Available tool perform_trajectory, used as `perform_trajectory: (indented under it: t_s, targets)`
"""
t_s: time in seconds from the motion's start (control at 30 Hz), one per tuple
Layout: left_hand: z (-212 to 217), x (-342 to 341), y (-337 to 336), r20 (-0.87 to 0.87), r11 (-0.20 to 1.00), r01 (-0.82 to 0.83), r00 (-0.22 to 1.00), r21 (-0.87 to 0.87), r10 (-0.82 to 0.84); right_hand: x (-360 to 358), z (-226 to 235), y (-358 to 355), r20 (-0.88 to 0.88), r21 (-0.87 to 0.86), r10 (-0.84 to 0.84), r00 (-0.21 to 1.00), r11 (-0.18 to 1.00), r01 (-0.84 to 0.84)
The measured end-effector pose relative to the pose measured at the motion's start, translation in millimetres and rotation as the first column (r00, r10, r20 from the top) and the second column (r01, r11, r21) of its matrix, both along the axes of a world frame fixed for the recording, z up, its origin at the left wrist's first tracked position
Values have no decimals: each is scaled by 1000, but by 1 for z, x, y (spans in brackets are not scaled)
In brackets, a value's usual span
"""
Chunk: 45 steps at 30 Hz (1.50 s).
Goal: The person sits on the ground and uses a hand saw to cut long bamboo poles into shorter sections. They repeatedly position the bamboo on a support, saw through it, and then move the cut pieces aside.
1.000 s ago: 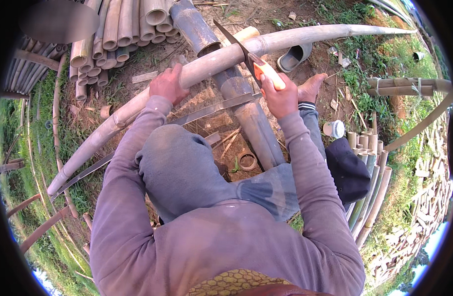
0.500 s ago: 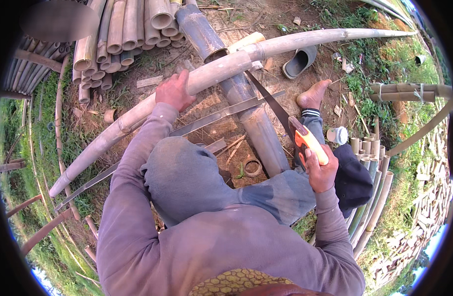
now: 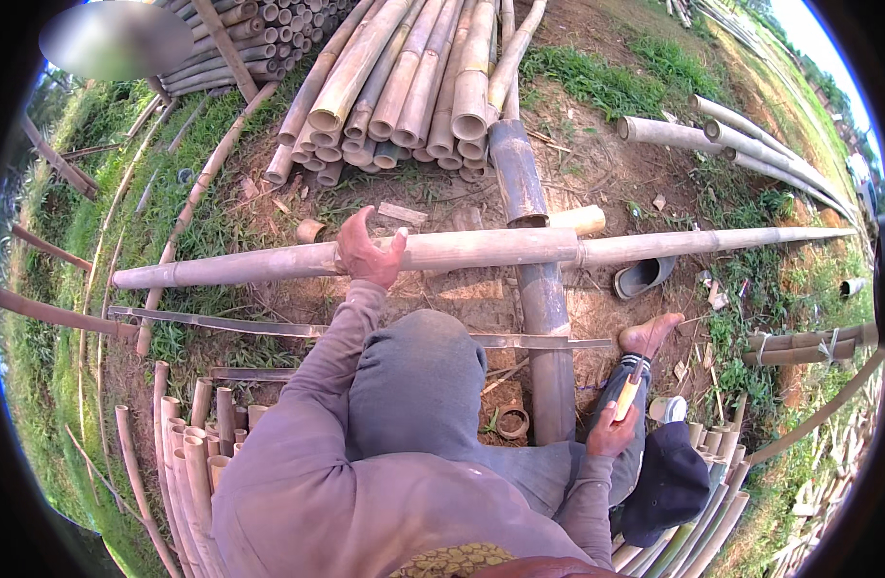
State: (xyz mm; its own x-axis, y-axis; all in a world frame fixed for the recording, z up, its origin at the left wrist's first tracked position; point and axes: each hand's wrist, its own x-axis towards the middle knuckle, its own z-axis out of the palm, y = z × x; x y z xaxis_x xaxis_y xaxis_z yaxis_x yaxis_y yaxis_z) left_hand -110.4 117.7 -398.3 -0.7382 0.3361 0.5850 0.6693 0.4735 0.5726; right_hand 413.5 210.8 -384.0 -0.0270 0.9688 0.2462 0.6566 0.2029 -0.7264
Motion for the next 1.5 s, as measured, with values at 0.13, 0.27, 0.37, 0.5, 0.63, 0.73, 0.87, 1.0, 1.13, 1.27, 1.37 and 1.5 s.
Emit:
perform_trajectory:
  t_s: [0.13, 0.27, 0.37, 0.5, 0.63, 0.73, 0.87, 1.0, 1.13, 1.27, 1.37, 1.5]
  targets:
    - [-53, -38, -91, 491, 693, -695, 678, 190, 546, -15, -42, -4, 266, -27, 54, 963, 998, -49]
    - [-105, -89, -177, 876, 417, -842, 446, 342, 182, -82, 8, 46, 307, 147, 168, 937, 964, -222]
    - [-76, -79, -138, 773, 189, -849, 329, 494, -543, -137, 41, 106, 545, 220, 348, 763, 819, -530]
    - [-103, -123, -142, 515, 23, -712, 484, 702, -707, -214, 56, 151, 757, 15, 381, 530, 802, -597]
    - [-76, -106, -120, 605, 131, -753, 399, 645, -689, -215, 59, 169, 686, -165, 454, 569, 858, -486]
    - [-41, -73, -119, 578, 132, -721, 416, 680, -702, -183, 82, 171, 751, -51, 325, 575, 897, -440]
    - [50, -7, -90, 421, 198, -486, 406, 851, -811, -104, 106, 153, 759, 163, 190, 622, 870, -465]
    - [136, 42, -72, 333, 274, -219, 309, 937, -891, 8, 93, 125, 631, 217, 268, 728, 840, -497]
    - [220, 96, -44, 292, 295, 73, 55, 953, -955, 103, 121, 43, 678, 168, 148, 720, 922, -348]
    - [250, 144, 7, 473, 452, 159, -142, 878, -869, 189, 155, -46, 730, -10, 174, 661, 970, -244]
    - [253, 158, 45, 646, 594, 288, -134, 751, -752, 223, 157, -92, 670, -133, 303, 678, 947, -292]
    - [223, 137, 111, 821, 781, 313, 10, 540, -571, 177, 179, -148, 420, -326, 441, 793, 889, -322]
